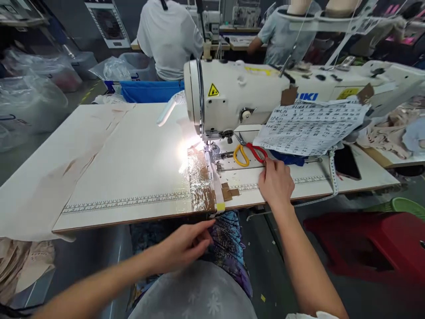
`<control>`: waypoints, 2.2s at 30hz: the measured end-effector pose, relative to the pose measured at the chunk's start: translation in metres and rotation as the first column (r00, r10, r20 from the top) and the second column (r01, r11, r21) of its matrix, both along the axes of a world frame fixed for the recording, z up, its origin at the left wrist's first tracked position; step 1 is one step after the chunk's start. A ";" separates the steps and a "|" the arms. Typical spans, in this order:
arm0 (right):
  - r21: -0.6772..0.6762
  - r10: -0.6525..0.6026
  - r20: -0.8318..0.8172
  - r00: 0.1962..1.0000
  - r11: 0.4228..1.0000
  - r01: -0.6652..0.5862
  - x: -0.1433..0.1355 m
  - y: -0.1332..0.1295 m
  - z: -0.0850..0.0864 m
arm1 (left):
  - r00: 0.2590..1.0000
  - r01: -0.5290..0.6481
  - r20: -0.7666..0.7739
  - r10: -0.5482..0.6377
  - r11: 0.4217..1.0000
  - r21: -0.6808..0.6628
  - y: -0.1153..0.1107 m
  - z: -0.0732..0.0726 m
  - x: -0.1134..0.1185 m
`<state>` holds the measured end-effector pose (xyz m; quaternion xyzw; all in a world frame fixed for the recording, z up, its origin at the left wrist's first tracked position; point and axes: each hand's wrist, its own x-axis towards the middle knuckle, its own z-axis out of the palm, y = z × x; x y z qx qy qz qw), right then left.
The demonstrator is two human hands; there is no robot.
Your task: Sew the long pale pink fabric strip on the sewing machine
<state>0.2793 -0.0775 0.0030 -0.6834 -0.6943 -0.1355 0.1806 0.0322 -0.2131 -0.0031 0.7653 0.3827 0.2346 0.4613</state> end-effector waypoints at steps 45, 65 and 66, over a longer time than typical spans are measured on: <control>-0.613 -0.176 -0.790 0.587 0.223 -0.758 0.033 -0.046 0.064 | 0.595 -0.079 0.487 0.639 0.650 -0.756 0.010 -0.013 0.045; -0.858 0.260 -0.491 0.832 0.018 -0.513 -0.013 -0.040 0.081 | 0.547 -0.045 0.494 0.676 0.613 -0.789 0.007 -0.017 0.045; -0.856 0.267 -0.492 0.829 0.024 -0.516 -0.014 -0.039 0.080 | 0.546 -0.041 0.496 0.675 0.613 -0.789 0.007 -0.018 0.045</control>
